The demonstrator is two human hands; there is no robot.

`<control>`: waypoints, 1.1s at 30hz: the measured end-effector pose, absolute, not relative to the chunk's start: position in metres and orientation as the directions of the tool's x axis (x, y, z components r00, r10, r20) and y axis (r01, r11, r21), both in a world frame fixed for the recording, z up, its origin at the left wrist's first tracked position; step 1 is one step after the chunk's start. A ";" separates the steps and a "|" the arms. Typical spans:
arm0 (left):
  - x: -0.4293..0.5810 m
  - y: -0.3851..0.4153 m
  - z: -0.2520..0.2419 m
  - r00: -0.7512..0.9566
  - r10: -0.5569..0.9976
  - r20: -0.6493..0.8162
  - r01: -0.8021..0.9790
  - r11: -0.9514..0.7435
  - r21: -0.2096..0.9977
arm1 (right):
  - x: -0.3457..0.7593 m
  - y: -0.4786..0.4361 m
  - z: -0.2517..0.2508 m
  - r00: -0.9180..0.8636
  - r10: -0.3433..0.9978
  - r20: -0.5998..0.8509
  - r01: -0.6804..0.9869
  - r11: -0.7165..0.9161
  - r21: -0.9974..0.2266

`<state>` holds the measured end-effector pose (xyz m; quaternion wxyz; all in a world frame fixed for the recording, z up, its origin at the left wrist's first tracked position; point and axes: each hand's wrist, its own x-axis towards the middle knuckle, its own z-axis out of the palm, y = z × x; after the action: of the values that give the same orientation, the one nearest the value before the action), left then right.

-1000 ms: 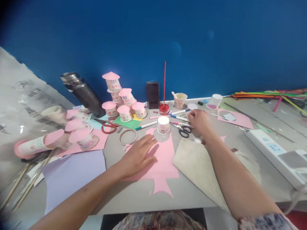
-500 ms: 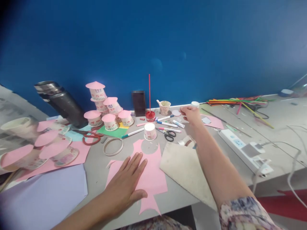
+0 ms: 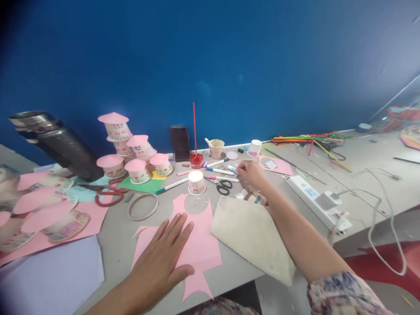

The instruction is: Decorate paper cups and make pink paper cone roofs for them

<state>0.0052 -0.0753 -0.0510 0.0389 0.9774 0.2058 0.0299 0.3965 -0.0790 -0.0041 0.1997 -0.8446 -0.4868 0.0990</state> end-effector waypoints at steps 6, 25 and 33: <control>0.003 -0.076 -0.054 0.917 0.388 0.094 0.386 -0.922 0.036 | 0.383 -0.077 -0.004 0.336 0.940 -0.052 0.912 -0.338 -0.233; 0.007 -0.079 -0.041 0.901 0.430 -0.058 0.433 -0.883 0.179 | 0.382 -0.086 -0.006 0.261 0.963 -0.063 0.964 -0.264 -0.042; 0.009 -0.080 -0.043 0.892 0.442 -0.092 0.449 -0.848 0.281 | 0.383 -0.089 -0.009 0.187 0.982 -0.035 0.980 -0.188 -0.064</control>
<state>0.0087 -0.0796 -0.0426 0.1492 0.9612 0.2317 -0.0121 0.3833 -0.0892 -0.0090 0.0135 -0.7701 -0.6369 0.0338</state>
